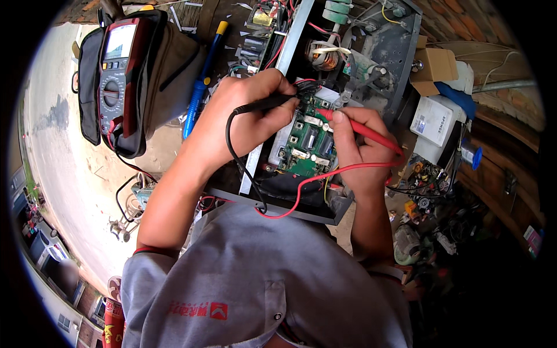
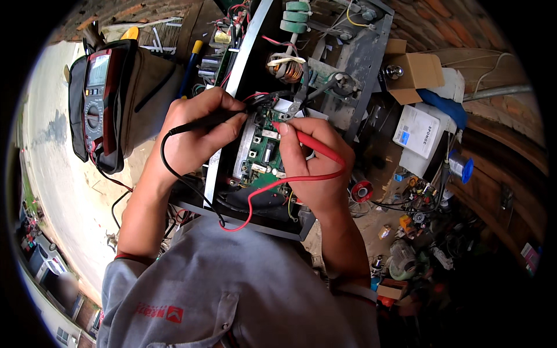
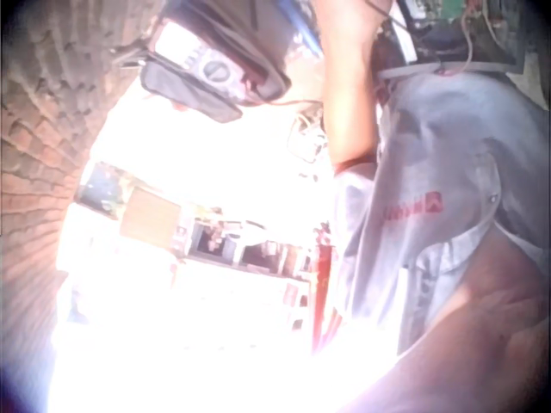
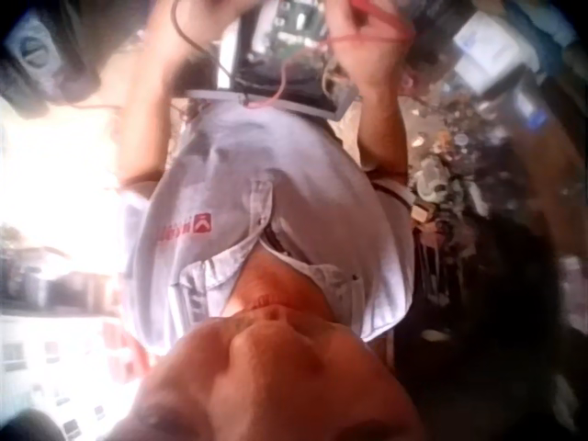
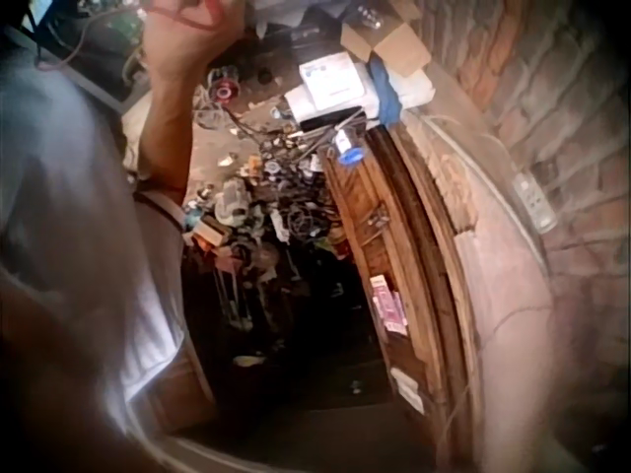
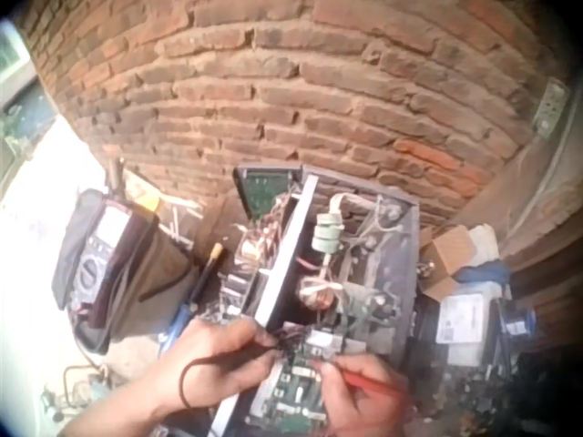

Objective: The person uses a digital multimeter to test various points on an exposed circuit board inside a metal chassis. They systematically touch the red and black probes to different components and connection points on the board, checking for electrical continuity or voltage. The person occasionally adjusts the multimeter dial and repositions the probes to different areas of the circuit board.

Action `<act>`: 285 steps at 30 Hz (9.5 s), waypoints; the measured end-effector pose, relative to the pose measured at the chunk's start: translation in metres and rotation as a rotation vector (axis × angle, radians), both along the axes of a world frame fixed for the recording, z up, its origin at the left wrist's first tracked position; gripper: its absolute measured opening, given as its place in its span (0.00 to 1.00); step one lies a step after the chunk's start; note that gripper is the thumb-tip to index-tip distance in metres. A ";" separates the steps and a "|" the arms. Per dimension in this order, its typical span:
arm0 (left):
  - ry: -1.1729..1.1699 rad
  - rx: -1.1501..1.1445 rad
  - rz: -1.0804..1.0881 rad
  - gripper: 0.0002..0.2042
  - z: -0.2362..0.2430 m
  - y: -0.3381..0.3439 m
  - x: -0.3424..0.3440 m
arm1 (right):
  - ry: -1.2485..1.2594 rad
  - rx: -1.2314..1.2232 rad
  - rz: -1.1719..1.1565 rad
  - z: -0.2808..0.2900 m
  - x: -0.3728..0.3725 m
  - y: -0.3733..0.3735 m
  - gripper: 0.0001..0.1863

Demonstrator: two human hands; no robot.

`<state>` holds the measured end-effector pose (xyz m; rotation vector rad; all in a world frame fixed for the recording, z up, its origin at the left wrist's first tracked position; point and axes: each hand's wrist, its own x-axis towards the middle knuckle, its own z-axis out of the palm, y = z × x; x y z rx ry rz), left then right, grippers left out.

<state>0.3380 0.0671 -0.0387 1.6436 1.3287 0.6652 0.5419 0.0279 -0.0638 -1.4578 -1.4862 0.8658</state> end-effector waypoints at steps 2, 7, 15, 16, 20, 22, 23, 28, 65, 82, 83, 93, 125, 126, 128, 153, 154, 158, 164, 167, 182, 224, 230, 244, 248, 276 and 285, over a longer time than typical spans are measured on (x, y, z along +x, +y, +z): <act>-0.012 -0.010 0.012 0.08 -0.002 0.000 0.000 | -0.021 0.007 0.006 0.002 0.000 0.000 0.04; -0.081 -0.034 0.028 0.08 -0.008 -0.001 -0.002 | -0.036 0.024 0.005 0.000 0.001 0.000 0.04; -0.025 -0.061 0.041 0.07 -0.007 0.001 -0.001 | 0.005 0.020 -0.022 -0.001 0.002 -0.001 0.04; -0.015 -0.068 0.051 0.07 -0.007 0.001 -0.001 | 0.011 0.030 -0.020 -0.001 0.001 0.000 0.04; -0.031 -0.077 0.077 0.06 -0.007 0.000 0.000 | 0.035 0.060 0.002 0.001 0.002 0.002 0.04; -0.015 -0.054 0.071 0.07 -0.006 0.000 0.000 | 0.044 0.068 0.003 0.000 0.002 0.002 0.04; -0.006 -0.041 0.069 0.07 -0.006 0.000 0.000 | 0.050 0.072 0.005 0.000 0.002 0.003 0.04; -0.025 -0.008 0.079 0.07 -0.012 -0.002 -0.002 | 0.016 0.024 -0.010 0.001 0.002 0.000 0.04; 0.120 -0.015 0.061 0.07 -0.001 0.003 0.000 | -0.027 0.020 0.194 0.017 0.013 0.010 0.12; 0.091 -0.006 0.039 0.08 -0.004 0.001 -0.003 | -0.038 0.076 0.169 0.011 0.011 0.010 0.11; 0.086 -0.032 0.047 0.08 -0.004 0.001 -0.004 | -0.038 0.078 0.174 0.011 0.011 0.010 0.11; 0.124 0.002 0.061 0.09 -0.003 0.001 -0.001 | -0.048 0.120 0.118 0.006 0.008 0.009 0.11; 0.091 0.108 0.038 0.09 -0.009 -0.003 -0.003 | -0.063 0.124 0.132 0.004 0.009 0.007 0.13; 0.092 0.114 0.035 0.09 -0.009 -0.004 -0.002 | -0.061 0.122 0.133 0.005 0.009 0.007 0.12; 0.102 0.143 0.035 0.09 -0.010 -0.004 -0.002 | -0.057 0.119 0.136 0.005 0.009 0.008 0.12; 0.110 0.212 0.038 0.09 -0.011 -0.010 0.005 | -0.032 0.069 0.093 0.009 0.007 0.003 0.09; 0.115 0.215 0.043 0.09 -0.012 -0.011 0.005 | -0.038 0.072 0.095 0.008 0.007 0.004 0.09; 0.141 0.217 0.021 0.08 -0.008 -0.010 0.008 | -0.060 0.076 0.102 0.010 0.005 0.007 0.09; 0.177 0.192 0.020 0.08 -0.004 -0.010 0.009 | -0.061 0.105 0.086 0.007 0.005 0.006 0.09; 0.184 0.166 0.044 0.09 -0.004 -0.010 0.009 | -0.058 0.095 0.094 0.007 0.004 0.007 0.09; 0.047 0.171 -0.010 0.08 -0.013 -0.007 0.005 | -0.219 -0.012 0.062 0.009 0.004 0.000 0.03; -0.014 0.143 0.070 0.06 -0.016 -0.010 0.007 | 0.004 0.050 -0.092 0.000 0.002 -0.003 0.02; 0.011 0.121 0.081 0.06 -0.013 -0.010 0.007 | -0.055 0.042 -0.046 0.005 0.000 -0.001 0.02; 0.007 0.124 0.045 0.06 -0.014 -0.008 0.007 | -0.112 0.040 -0.022 0.006 0.001 0.000 0.03; -0.025 0.126 0.062 0.07 -0.017 -0.010 0.008 | -0.165 0.117 0.051 0.006 0.003 0.000 0.04; -0.161 0.202 -0.030 0.08 -0.023 -0.008 0.001 | -0.256 0.145 0.206 0.007 0.005 -0.002 0.03; -0.090 0.232 -0.046 0.08 -0.027 -0.010 -0.004 | -0.281 0.035 0.143 0.004 0.004 -0.007 0.03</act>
